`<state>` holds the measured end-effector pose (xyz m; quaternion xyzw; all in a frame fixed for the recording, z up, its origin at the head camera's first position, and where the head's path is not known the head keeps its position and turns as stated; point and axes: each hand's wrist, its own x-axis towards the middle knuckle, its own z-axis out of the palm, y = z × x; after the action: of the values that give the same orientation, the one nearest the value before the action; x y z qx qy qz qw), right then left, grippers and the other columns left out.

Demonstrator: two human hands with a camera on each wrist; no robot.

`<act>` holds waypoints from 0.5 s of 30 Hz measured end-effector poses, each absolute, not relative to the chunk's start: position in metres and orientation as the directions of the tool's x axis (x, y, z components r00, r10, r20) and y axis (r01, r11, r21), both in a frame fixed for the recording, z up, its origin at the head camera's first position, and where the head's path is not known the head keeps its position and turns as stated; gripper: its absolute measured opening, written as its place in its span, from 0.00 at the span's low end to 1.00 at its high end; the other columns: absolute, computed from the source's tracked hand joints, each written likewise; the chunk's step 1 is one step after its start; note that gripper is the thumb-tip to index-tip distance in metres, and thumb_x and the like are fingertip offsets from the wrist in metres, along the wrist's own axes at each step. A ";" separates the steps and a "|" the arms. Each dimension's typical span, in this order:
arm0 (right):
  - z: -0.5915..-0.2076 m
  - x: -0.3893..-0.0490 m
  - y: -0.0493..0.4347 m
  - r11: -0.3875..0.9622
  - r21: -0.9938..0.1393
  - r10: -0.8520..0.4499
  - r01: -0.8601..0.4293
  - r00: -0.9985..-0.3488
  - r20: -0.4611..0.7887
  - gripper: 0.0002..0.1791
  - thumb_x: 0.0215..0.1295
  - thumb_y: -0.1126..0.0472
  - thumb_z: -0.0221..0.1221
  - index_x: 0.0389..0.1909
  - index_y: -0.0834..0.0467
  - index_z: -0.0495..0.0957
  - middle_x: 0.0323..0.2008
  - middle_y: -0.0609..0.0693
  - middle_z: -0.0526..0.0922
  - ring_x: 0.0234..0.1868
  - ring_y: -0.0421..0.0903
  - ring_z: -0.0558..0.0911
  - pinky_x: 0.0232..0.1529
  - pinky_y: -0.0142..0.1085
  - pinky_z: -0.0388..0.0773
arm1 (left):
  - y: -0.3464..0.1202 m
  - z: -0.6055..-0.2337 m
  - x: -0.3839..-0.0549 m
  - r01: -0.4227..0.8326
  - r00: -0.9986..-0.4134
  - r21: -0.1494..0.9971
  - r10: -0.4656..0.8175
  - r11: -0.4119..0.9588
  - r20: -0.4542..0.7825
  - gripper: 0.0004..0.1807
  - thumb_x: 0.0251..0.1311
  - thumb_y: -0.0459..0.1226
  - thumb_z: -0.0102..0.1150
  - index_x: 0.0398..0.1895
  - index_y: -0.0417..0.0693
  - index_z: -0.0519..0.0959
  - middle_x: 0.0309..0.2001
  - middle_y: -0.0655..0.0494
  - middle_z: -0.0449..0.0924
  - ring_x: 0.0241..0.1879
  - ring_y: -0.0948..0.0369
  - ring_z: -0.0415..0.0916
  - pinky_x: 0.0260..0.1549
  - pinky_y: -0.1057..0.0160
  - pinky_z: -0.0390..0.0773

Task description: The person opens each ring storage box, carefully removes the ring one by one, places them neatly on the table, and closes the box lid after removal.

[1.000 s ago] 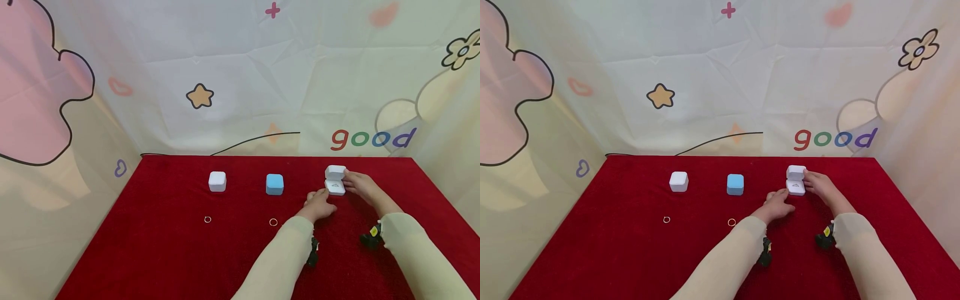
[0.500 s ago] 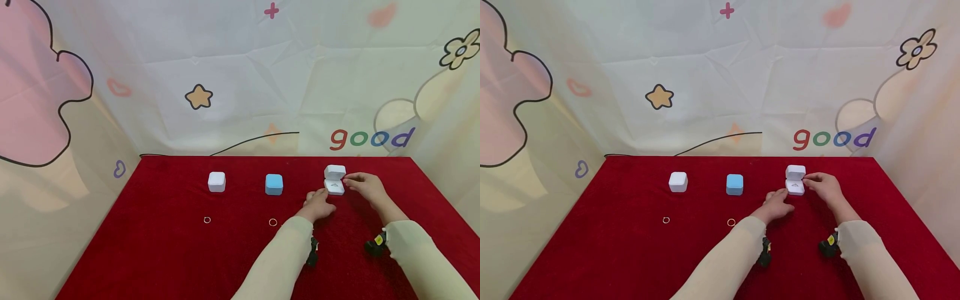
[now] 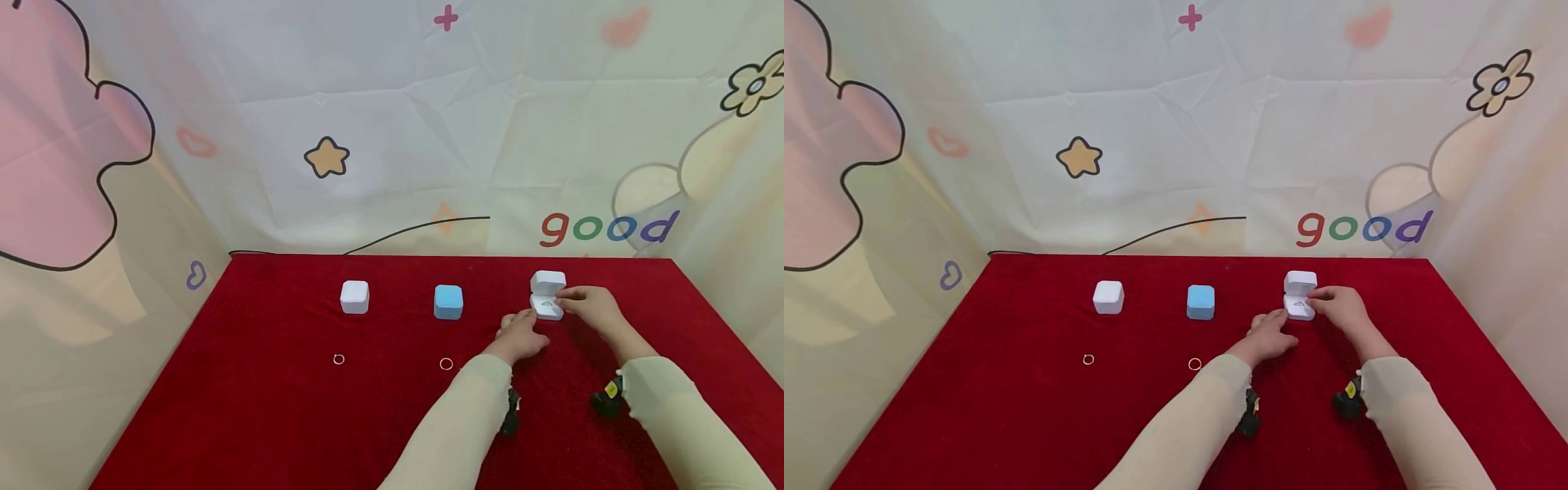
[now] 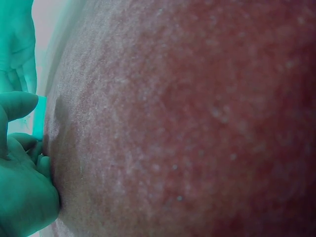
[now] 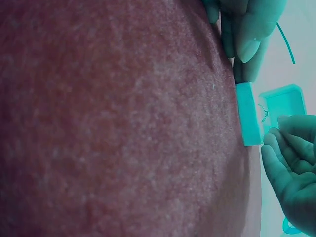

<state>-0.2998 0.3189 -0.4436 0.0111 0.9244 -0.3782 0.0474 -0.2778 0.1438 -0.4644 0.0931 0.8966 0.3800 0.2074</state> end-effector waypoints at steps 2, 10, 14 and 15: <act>-0.444 -0.300 0.320 0.722 -0.689 -0.015 0.057 -0.995 -0.099 0.26 0.74 0.57 0.58 0.61 0.74 0.75 0.60 0.76 0.77 0.52 0.59 0.77 0.39 0.26 0.75 | 0.143 -0.463 -0.276 0.009 -0.897 0.724 0.326 0.690 -0.298 0.34 0.70 0.45 0.57 0.78 0.60 0.64 0.77 0.72 0.61 0.74 0.66 0.54 0.75 0.62 0.61; -0.444 -0.299 0.319 0.777 -0.630 -0.050 0.001 -0.997 -0.063 0.22 0.70 0.61 0.62 0.56 0.74 0.79 0.56 0.75 0.80 0.51 0.64 0.78 0.44 0.37 0.77 | 0.144 -0.464 -0.277 0.020 -0.895 0.733 0.340 0.680 -0.290 0.34 0.70 0.45 0.58 0.79 0.59 0.63 0.78 0.72 0.61 0.74 0.66 0.54 0.75 0.62 0.61; -0.443 -0.299 0.316 0.821 -0.568 -0.075 -0.046 -0.997 -0.028 0.18 0.68 0.64 0.62 0.51 0.74 0.81 0.50 0.74 0.83 0.47 0.64 0.80 0.44 0.42 0.80 | 0.148 -0.469 -0.281 0.002 -0.891 0.734 0.334 0.679 -0.307 0.35 0.70 0.45 0.58 0.79 0.62 0.62 0.78 0.73 0.60 0.73 0.67 0.54 0.74 0.62 0.61; -0.443 -0.299 0.316 0.830 -0.554 -0.080 -0.056 -0.997 -0.019 0.17 0.67 0.65 0.62 0.50 0.74 0.82 0.49 0.74 0.84 0.46 0.64 0.80 0.44 0.43 0.81 | 0.149 -0.471 -0.282 0.000 -0.889 0.732 0.335 0.682 -0.312 0.36 0.70 0.45 0.58 0.80 0.62 0.61 0.78 0.73 0.60 0.73 0.67 0.54 0.74 0.61 0.61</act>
<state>-0.2993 0.3157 -0.4429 -0.0357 0.9564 -0.2890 0.0207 -0.2820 0.1490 -0.4708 0.0940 0.8913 0.3876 0.2156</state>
